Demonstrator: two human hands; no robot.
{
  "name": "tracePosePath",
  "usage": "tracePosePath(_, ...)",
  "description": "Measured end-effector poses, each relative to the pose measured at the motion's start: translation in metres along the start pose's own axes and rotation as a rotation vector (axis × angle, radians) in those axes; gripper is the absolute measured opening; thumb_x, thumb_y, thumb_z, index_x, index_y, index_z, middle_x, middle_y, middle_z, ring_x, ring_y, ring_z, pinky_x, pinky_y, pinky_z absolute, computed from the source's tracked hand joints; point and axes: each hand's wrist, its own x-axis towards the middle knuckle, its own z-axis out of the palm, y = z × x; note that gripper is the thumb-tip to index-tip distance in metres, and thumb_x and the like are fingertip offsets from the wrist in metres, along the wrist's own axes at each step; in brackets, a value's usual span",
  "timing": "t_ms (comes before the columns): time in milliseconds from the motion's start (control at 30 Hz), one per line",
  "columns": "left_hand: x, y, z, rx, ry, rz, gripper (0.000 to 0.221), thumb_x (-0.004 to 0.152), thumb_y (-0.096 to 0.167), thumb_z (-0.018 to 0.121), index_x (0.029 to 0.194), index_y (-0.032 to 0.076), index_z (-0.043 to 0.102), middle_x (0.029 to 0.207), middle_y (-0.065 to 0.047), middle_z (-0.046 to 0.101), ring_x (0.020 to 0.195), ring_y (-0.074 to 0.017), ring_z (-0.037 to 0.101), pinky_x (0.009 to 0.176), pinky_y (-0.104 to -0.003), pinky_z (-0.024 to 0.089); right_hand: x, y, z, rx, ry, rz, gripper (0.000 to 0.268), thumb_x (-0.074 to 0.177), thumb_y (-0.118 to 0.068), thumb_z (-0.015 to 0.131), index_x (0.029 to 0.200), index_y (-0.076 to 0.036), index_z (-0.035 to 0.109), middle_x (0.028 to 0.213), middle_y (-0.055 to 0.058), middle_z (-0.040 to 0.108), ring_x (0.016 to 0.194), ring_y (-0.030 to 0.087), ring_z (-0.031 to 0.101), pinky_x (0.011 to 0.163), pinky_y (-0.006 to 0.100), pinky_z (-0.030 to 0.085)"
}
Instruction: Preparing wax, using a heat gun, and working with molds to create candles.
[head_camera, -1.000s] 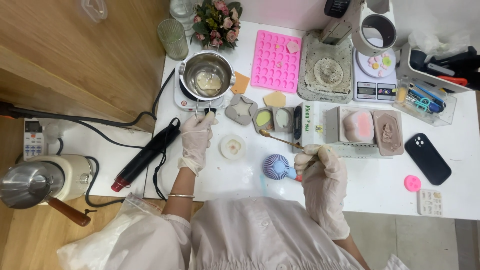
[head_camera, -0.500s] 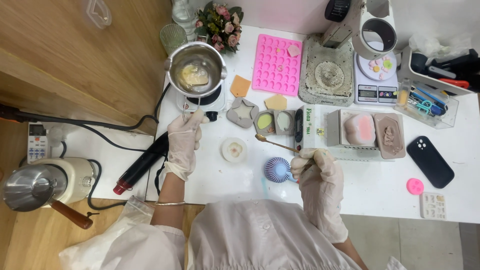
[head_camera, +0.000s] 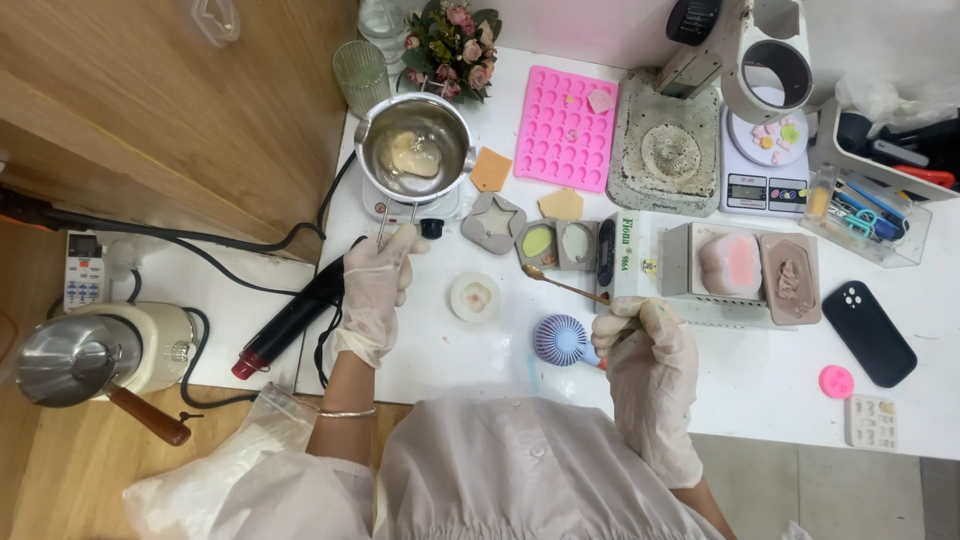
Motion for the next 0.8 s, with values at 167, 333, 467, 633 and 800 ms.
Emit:
tracePosePath(167,0.004,-0.034,0.006,-0.041,-0.026,0.036,0.03,0.093,0.032,0.072,0.082,0.004,0.071,0.054,0.007,0.042,0.044,-0.0028,0.031,0.037,-0.023,0.02,0.001,0.001,-0.001,-0.005,-0.002,0.0,0.033,0.105,-0.023,0.05,0.107,0.007,0.061,0.085,0.018,0.066,0.076,0.023,0.058,0.075,0.035,0.049)
tracePosePath(333,-0.005,-0.039,0.009,-0.008,-0.061,0.021,0.033,0.095,0.034,0.071,0.081,0.003,0.07,0.053,0.007,0.042,0.043,-0.0026,0.03,0.037,-0.022,0.021,0.011,0.01,0.0,-0.038,-0.062,-0.046,0.034,0.106,-0.023,0.05,0.11,0.009,0.062,0.088,0.019,0.068,0.078,0.023,0.059,0.076,0.035,0.049)
tracePosePath(467,-0.006,-0.045,0.008,0.017,-0.05,0.027,0.033,0.095,0.032,0.07,0.081,0.002,0.07,0.053,0.006,0.044,0.042,-0.0032,0.033,0.035,-0.023,0.022,0.036,0.011,0.03,-0.285,-0.191,-0.145,0.036,0.107,-0.021,0.046,0.124,0.007,0.062,0.096,0.016,0.072,0.086,0.02,0.065,0.083,0.033,0.053)
tracePosePath(633,0.0,-0.048,0.005,0.027,-0.018,0.025,0.033,0.096,0.031,0.069,0.081,0.002,0.07,0.052,0.005,0.043,0.042,-0.0036,0.034,0.035,-0.023,0.022,0.085,0.019,0.08,-0.612,-0.414,-0.206,0.035,0.109,-0.016,0.043,0.137,0.001,0.055,0.112,0.013,0.072,0.099,0.015,0.066,0.089,0.029,0.053)
tracePosePath(800,0.01,-0.056,0.0,0.045,0.009,0.04,0.032,0.096,0.031,0.068,0.081,0.003,0.07,0.052,0.005,0.043,0.042,-0.0034,0.032,0.036,-0.023,0.024,0.133,0.058,0.1,-1.182,-0.645,-0.523,0.028,0.105,-0.013,0.057,0.13,-0.005,0.065,0.09,0.017,0.06,0.077,0.025,0.06,0.07,0.035,0.05)
